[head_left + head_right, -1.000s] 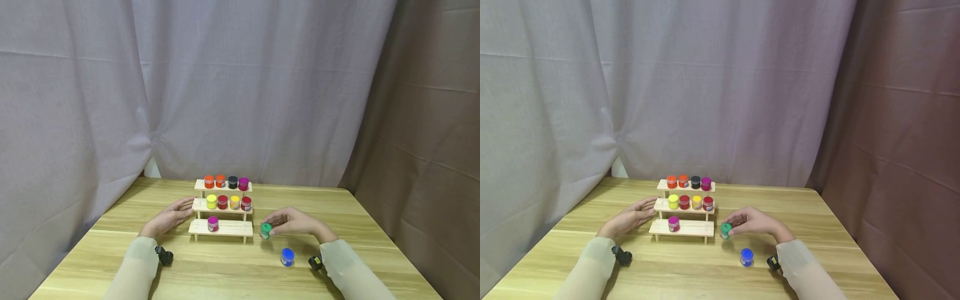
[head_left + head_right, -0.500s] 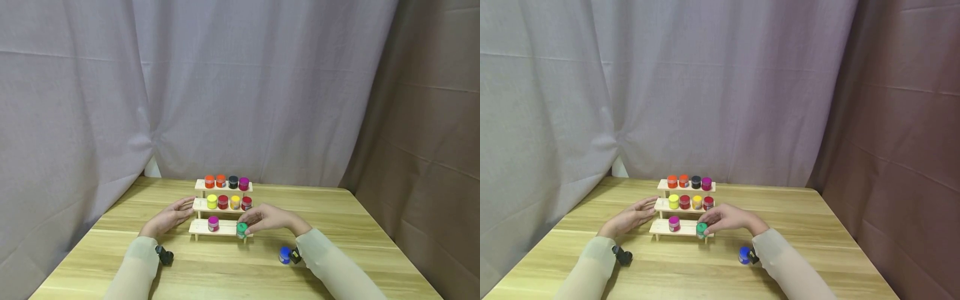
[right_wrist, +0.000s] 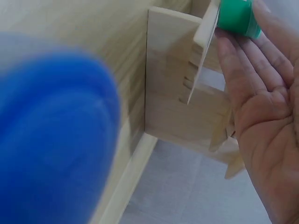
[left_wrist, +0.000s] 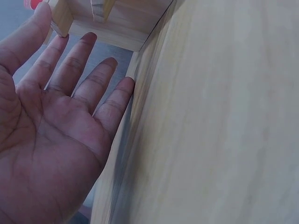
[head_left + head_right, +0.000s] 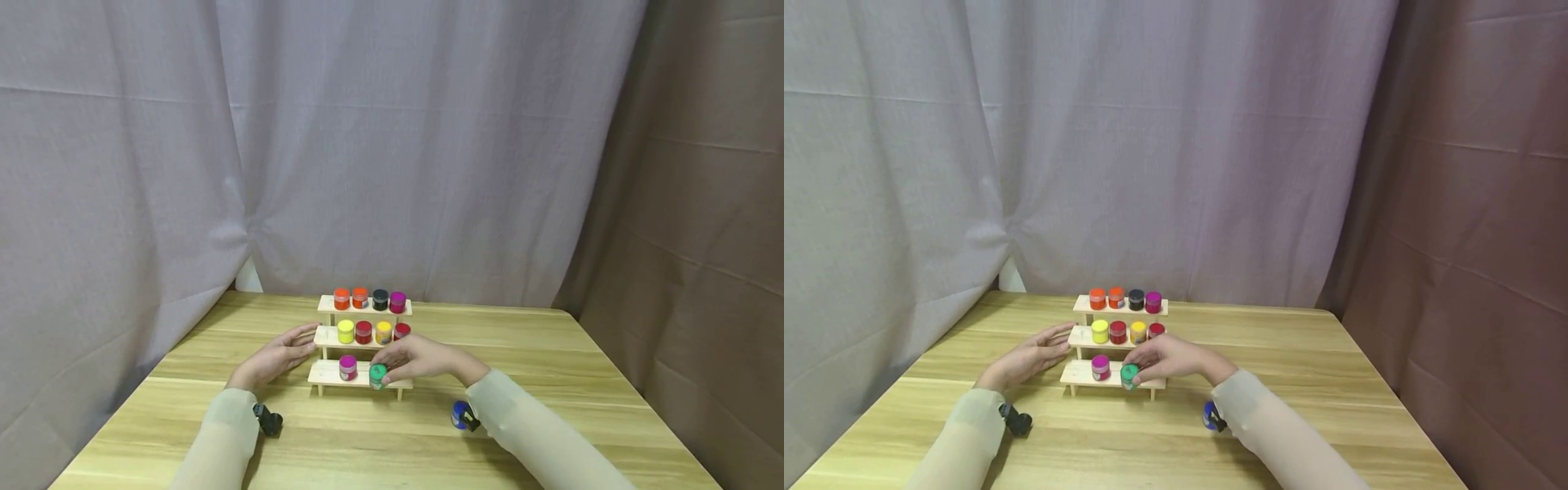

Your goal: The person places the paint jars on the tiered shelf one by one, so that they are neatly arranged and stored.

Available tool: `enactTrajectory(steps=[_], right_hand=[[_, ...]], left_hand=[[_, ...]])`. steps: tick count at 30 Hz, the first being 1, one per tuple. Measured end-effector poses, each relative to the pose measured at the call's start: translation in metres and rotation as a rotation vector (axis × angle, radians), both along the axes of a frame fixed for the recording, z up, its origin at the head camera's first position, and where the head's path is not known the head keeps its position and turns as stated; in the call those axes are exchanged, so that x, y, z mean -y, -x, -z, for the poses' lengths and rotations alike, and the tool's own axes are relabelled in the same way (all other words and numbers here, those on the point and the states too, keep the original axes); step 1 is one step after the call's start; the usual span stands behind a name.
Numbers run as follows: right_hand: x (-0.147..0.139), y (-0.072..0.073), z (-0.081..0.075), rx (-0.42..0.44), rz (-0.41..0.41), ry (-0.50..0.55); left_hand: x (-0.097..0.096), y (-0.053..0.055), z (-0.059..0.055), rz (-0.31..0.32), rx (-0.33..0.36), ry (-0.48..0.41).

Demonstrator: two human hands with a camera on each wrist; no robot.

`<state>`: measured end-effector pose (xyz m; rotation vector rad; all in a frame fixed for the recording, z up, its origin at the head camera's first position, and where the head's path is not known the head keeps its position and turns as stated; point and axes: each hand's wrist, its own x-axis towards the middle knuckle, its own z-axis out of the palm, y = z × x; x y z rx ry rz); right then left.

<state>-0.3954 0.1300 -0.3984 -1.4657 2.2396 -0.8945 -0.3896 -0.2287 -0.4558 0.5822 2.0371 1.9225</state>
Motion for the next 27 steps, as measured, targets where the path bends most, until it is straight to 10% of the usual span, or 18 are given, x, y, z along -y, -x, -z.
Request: enactTrajectory(steps=[27], right_hand=[[0.021, -0.008, -0.006, -0.167, 0.145, -0.067]], left_hand=[[0.001, 0.0, 0.001, 0.016, -0.01, -0.001]])
